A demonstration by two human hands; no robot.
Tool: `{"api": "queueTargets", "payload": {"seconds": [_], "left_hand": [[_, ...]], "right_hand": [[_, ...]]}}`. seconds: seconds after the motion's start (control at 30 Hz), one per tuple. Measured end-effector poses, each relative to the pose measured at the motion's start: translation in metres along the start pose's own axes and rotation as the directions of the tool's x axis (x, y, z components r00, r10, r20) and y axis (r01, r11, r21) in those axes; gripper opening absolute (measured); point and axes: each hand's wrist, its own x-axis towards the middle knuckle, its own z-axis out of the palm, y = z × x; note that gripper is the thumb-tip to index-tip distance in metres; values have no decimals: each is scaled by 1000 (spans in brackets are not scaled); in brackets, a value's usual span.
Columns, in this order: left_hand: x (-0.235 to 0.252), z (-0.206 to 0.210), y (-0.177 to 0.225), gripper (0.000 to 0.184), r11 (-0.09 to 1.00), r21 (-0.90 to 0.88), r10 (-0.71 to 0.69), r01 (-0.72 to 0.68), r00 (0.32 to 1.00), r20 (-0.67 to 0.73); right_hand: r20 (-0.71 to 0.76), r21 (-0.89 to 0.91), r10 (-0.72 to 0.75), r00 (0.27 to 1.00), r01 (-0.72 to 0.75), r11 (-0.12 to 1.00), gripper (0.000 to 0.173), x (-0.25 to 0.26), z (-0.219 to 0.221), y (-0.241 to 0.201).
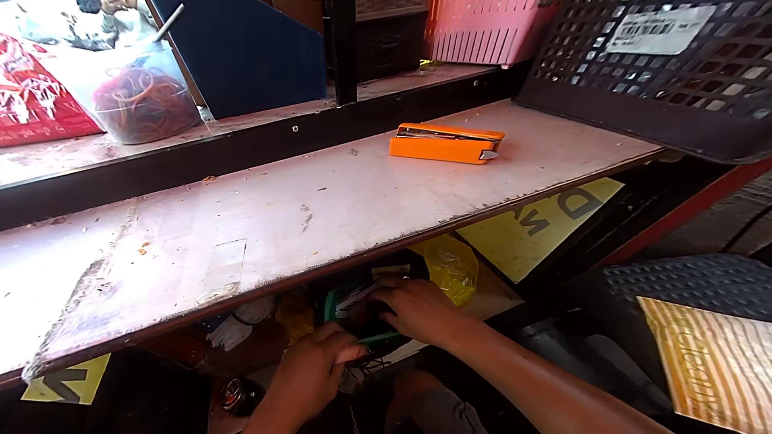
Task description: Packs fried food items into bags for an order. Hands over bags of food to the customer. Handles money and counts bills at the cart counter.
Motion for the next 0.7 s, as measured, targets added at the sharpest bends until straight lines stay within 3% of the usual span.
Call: {"api": "queueTargets", "payload": {"seconds": [0.1,0.3,0.57,0.7], "left_hand": [[-4,3,3,17,997,7,78,-78,997,16],[-6,3,13,34,984,24,172,-174,983,58],[-6,0,16,37,986,-56,163,-158,981,104],[-9,2,13,38,986,-82,153,-145,983,104]], "right_hand": [[-30,-63,-60,998,58,996,31,3,5,2],[-157,-207,-160,975,126,970,19,1,26,9],[19,-160,-143,989,145,976,15,-8,23,18],[16,-59,-157,987,158,986,16,-13,20,26]]}}
